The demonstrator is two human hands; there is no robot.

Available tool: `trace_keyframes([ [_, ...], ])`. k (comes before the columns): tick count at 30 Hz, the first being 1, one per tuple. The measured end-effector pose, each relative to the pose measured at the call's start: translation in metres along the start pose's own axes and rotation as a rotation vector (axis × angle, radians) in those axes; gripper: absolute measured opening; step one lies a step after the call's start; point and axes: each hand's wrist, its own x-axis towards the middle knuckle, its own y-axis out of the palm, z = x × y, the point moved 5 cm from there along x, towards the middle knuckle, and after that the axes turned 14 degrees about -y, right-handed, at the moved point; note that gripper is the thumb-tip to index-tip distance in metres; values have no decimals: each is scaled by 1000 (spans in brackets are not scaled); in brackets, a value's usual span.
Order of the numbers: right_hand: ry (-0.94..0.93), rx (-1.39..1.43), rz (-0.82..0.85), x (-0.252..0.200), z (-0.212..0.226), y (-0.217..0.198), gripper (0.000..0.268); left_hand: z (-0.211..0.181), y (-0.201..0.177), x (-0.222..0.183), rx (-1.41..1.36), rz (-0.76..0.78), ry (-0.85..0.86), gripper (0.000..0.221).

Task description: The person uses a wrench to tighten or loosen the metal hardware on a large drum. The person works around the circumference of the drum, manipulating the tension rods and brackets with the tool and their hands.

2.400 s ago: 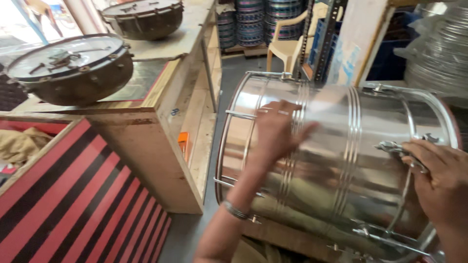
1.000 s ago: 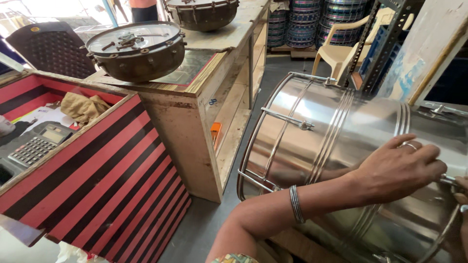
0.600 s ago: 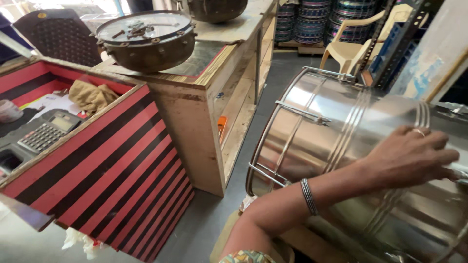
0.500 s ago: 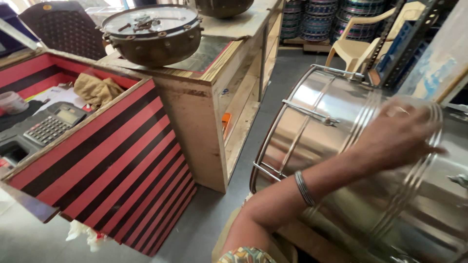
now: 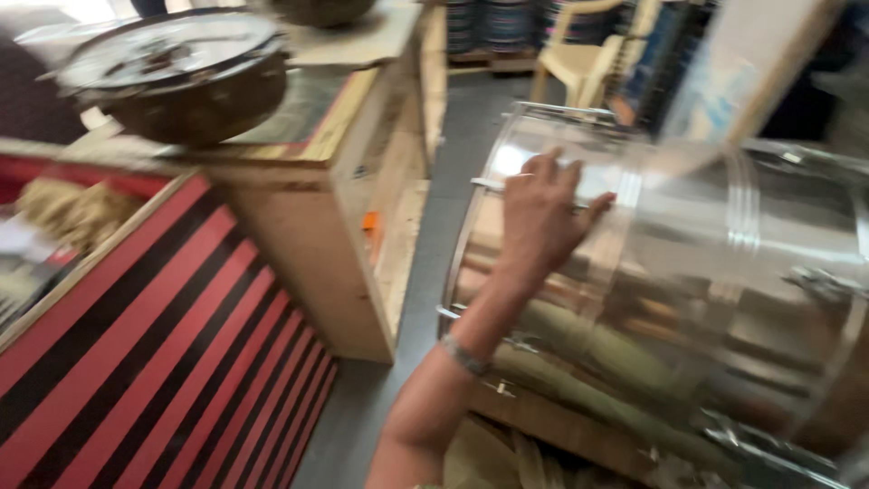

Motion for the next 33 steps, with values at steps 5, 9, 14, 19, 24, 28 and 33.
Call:
trace_keyframes([
  [5,56,-163,-114,-30,35,-51,26,10,-5,-9,-154,34,36,36],
  [9,-80,-230,-100,-4,105,-34,19,10,-10,-10,-150,52,68,37],
  [14,26,-130,-137,37,117,-7,33,8,-18,-10,-91,0,80,35],
  [19,231,-52,-108,53,95,-2,31,9,-20,-11,-128,22,50,36],
  [24,274,22,-99,66,75,5,29,8,-19,-12,-129,34,24,37],
  [28,335,-30,-62,76,69,8,26,9,-18,-12,-99,41,20,39],
  [33,437,-162,-28,85,68,13,27,11,-14,-11,-76,52,17,39],
])
